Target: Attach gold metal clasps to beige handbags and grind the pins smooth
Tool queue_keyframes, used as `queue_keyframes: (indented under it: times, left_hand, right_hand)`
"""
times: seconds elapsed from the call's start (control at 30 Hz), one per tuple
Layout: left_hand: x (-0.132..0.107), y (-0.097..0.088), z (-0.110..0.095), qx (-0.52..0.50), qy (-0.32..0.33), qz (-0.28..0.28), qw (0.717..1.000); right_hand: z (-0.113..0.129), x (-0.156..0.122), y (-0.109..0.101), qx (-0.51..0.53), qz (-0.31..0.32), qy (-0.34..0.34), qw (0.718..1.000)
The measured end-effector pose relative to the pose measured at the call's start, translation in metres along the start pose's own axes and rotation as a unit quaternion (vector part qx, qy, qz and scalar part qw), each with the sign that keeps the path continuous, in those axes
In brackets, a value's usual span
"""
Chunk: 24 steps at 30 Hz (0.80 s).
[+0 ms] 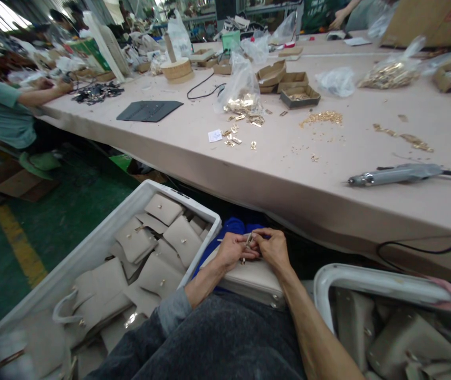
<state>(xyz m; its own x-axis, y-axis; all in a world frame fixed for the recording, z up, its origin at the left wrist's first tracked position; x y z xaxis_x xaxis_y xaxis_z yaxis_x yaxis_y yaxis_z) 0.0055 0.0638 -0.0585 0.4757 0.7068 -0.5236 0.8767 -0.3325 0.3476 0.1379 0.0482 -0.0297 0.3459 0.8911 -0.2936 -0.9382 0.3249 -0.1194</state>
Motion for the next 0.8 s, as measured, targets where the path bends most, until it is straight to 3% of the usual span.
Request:
queue_keyframes:
  times: [0.17,0.33,0.8]
  left_hand:
    - [0.002,-0.002,0.000,0.001,0.002,-0.018,1.000]
    - [0.002,-0.005,-0.002,-0.002,0.003,-0.045,0.999]
    - [0.005,-0.002,-0.002,0.075,0.032,-0.027,0.996]
  right_hand:
    - [-0.004,0.001,0.000,0.004,0.004,0.006,1.000]
    - [0.008,-0.001,-0.008,-0.076,-0.031,-0.055,0.995]
    - [0.008,0.005,0.000,-0.060,0.036,-0.077,0.995]
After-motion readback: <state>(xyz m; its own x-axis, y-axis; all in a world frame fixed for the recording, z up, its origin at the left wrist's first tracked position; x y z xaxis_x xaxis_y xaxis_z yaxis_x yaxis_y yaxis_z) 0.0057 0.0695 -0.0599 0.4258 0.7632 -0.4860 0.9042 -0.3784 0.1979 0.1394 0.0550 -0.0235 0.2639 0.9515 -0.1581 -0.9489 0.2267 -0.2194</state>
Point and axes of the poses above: each hand's wrist, its own x-axis towards the middle knuckle, its own y-axis out of the palm, z = x × y, the point moved 10 cm from there along x, towards the middle knuckle
